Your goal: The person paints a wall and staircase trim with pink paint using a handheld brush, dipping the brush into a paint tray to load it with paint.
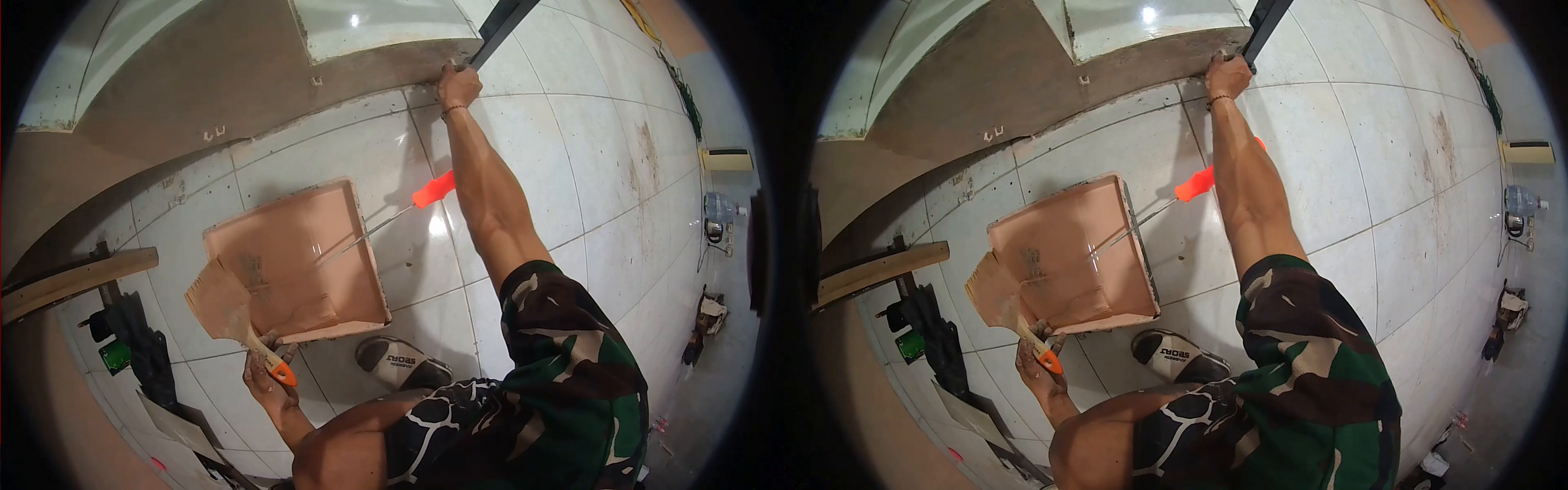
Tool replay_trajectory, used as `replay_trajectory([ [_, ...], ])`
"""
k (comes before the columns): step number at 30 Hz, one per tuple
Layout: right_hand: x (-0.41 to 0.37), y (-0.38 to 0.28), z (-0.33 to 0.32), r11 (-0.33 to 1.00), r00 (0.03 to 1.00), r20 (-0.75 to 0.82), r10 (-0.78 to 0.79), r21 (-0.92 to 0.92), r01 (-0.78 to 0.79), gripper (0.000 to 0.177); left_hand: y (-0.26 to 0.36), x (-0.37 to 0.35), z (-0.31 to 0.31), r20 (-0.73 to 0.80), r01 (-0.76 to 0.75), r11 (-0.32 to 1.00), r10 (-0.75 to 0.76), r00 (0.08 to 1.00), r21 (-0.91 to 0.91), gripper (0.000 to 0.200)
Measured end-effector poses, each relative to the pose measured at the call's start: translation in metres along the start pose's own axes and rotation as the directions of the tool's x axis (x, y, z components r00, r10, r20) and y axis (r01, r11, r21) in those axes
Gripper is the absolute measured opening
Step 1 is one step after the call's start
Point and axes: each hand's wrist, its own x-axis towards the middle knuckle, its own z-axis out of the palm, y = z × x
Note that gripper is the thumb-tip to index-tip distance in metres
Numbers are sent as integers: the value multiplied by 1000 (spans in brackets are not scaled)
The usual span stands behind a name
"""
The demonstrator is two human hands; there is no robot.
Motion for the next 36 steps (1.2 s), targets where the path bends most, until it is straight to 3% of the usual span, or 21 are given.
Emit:
replay_trajectory([
  [1, 0, 3, -3, 973, 982, 3, -190, -129, 189, 27, 0, 0, 0, 1, -3, 1000, 3, 1000, -2, 52],
  [2, -1, 6, -6, 973, 982, 7, -189, -133, 189, 27, -1, -1, -2, -1, 3, 1000, -3, 1000, 0, 52],
  [4, 2, 9, -7, 835, 875, -6, -484, -302, 460, 16, -3, 1, -4, 82, -46, 999, 47, 996, -3, 53],
  [7, 6, 11, -15, 718, 785, 42, -618, -378, 585, 13, 4, 1, 4, 151, 4, 1000, -2, 989, -15, 50],
  [8, 3, 8, -15, 720, 786, 45, -616, -373, 586, 13, 6, 2, 5, 146, 2, 1000, 0, 989, -13, 50],
  [10, 2, 3, -19, 741, 822, 65, -565, -397, 541, 16, 7, 5, 12, 335, -11, 1000, 1, 942, 28, 41],
  [11, -4, -2, -24, 742, 824, 63, -564, -399, 539, 16, 10, 7, 21, 338, -11, 1000, 1, 941, 29, 41],
  [13, -32, -20, -40, 897, 938, 29, -346, -284, 339, 20, 22, 12, 48, 459, 80, 983, -147, 876, 163, 34],
  [14, -56, -30, -60, 942, 929, 165, -333, 22, 334, 28, 27, 18, 65, 498, 58, 978, -154, 854, 202, 32],
  [15, -92, -53, -91, 979, 908, 374, -187, 145, 142, 38, 29, 23, 83, 506, 49, 977, -150, 850, 206, 32],
  [16, -120, -47, -108, 985, 793, 605, -79, 172, -33, 45, 30, 29, 101, 546, 86, 975, -186, 817, 204, 33],
  [17, -151, -43, -123, 919, 604, 797, 6, 234, -318, 44, 32, 34, 116, 583, 124, 971, -222, 782, 205, 34],
  [19, -196, -32, -149, 783, 279, 959, -39, 203, -588, 45, 38, 47, 140, 631, 55, 958, -227, 741, 280, 36],
  [20, -214, -46, -162, 497, 142, 988, -55, 151, -855, 44, 40, 52, 148, 668, -9, 941, -233, 706, 337, 38],
  [21, -229, -50, -167, 390, 131, 991, -24, 130, -912, 40, 39, 54, 151, 668, -11, 937, -241, 704, 350, 38],
  [23, -246, -46, -161, 375, 187, 977, -102, 212, -903, 39, 39, 60, 159, 728, -173, 921, -150, 669, 348, 36],
  [24, -250, -42, -158, 366, 184, 978, -99, 208, -907, 39, 42, 59, 160, 725, -171, 918, -157, 670, 358, 36],
  [26, -249, -43, -148, 221, 213, 968, -132, 238, -946, 28, 51, 60, 165, 691, -320, 790, -173, 701, 523, 36],
  [30, -257, -58, -144, 134, 278, 954, -113, 292, -947, 22, 46, 69, 169, 710, -294, 837, -150, 688, 462, 36],
  [32, -258, -58, -133, 182, 413, 911, 24, 402, -897, 21, 45, 70, 173, 680, -251, 851, -157, 716, 461, 36],
  [36, -242, -65, -124, 192, 525, 849, 58, 506, -841, 22, 48, 71, 162, 601, -178, 804, -256, 758, 567, 38],
])
